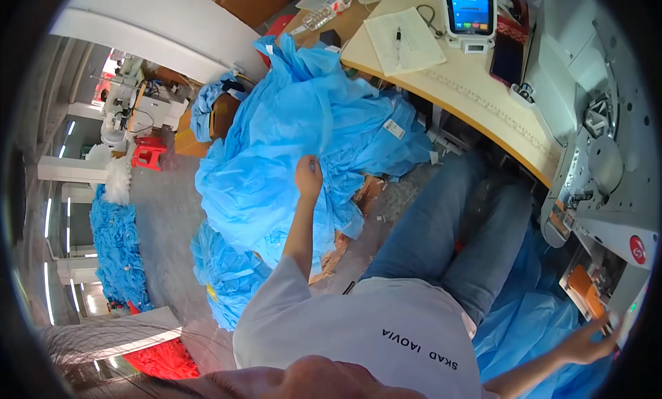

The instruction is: Operating an industrial sewing or sealing machine to process blue fabric garments.

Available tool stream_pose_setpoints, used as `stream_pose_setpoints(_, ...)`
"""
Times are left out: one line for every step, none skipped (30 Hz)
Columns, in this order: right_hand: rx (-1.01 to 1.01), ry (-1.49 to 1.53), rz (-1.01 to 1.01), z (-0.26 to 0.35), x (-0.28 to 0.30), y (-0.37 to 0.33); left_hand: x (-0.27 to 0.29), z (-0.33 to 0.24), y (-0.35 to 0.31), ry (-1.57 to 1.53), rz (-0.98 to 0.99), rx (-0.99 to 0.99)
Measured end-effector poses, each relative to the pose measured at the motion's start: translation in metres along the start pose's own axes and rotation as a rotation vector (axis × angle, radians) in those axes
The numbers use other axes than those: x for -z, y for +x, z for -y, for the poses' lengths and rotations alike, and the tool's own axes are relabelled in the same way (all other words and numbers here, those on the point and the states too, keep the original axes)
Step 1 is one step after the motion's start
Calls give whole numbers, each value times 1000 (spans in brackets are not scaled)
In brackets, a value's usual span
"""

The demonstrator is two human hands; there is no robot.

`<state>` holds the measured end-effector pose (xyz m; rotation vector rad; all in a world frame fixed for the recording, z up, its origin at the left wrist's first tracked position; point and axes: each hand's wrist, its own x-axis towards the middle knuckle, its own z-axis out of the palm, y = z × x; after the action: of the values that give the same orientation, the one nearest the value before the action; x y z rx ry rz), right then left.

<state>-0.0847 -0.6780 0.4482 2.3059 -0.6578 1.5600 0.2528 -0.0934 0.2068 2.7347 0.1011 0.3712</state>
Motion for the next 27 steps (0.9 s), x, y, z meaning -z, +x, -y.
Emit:
stream_pose_setpoints(7, 344, 50, 49, -5, -12, 16, -5, -12, -250, 11, -6)
stream_pose_setpoints(5, 636, 259, 103, -14, -24, 33, -15, -26, -347, -18, -81)
stream_pose_setpoints(169, 609, 469, 159, -28, -31, 53, -29, -38, -336, -55, -94)
stream_pose_setpoints(93, 704, 798, 211, -39, -35, 74, -44, -54, -404, 53, -104)
stream_pose_setpoints(112, 916, 908, 261, -58, -36, 95, -60, -70, -487, 154, -117)
stream_pose_setpoints(183, 1181, 991, 309, -74, -36, 115, -75, -84, -486, 159, -90)
stream_pose_setpoints(432, 1321, 960, 353, -84, -38, 136, -86, -96, -526, 272, -87)
stream_pose_setpoints(669, 1529, 907, 391, -88, -38, 156, -94, -104, -577, 357, -117)
stream_pose_setpoints(874, 1593, 1023, 419, -90, -37, 174, -98, -111, -560, 376, -90)
stream_pose_setpoints(1107, 1565, 1207, 433, -90, -37, 192, -96, -117, -574, 365, -36)
stream_pose_setpoints(1090, 1653, 1134, 435, -88, -36, 208, -90, -122, -599, 357, -2)
stream_pose_setpoints(824, 1765, 1455, 431, -82, -37, 224, -78, -126, -520, 349, 58)
stream_pose_setpoints(516, 1832, 1760, 419, -76, -36, 237, -63, -128, -460, 347, 93)
stream_pose_setpoints(516, 1821, 1753, 403, -72, -35, 248, -47, -131, -427, 361, 97)
stream_pose_setpoints(153, 1766, 1847, 381, -67, -33, 256, -32, -133, -362, 399, 147)
stream_pose_setpoints(-240, 1702, 1885, 357, -61, -31, 260, -19, -133, -482, 449, 170)
stream_pose_setpoints(-307, 1633, 1805, 329, -55, -25, 262, -9, -130, -528, 566, 297)
stream_pose_setpoints(-361, 1677, 1668, 301, -47, -19, 260, -3, -123, -577, 566, 217)
stream_pose_setpoints(-403, 1557, 1527, 276, -38, -15, 257, -2, -115, -663, 679, 215)
stream_pose_setpoints(-401, 1535, 1348, 249, -29, -9, 251, -7, -105, -751, 794, 199)
stream_pose_setpoints(-425, 1394, 1321, 215, -19, -1, 244, -18, -92, -761, 817, 161)
stream_pose_setpoints(-425, 1287, 1282, 179, -6, 7, 235, -34, -78, -800, 927, 97)
stream_pose_setpoints(-528, 1122, 1182, 146, 7, 12, 227, -54, -66, -829, 1038, 36)
stream_pose_setpoints(-674, 1079, 1057, 117, 21, 13, 217, -80, -53, -800, 1141, -111)
stream_pose_setpoints(-783, 996, 976, 89, 37, 14, 205, -108, -46, -797, 1171, -149)
stream_pose_setpoints(-772, 899, 924, 64, 51, 15, 191, -140, -42, -844, 1290, -205)
stream_pose_setpoints(-732, 821, 840, 43, 69, 15, 180, -171, -40, -890, 1412, -263)
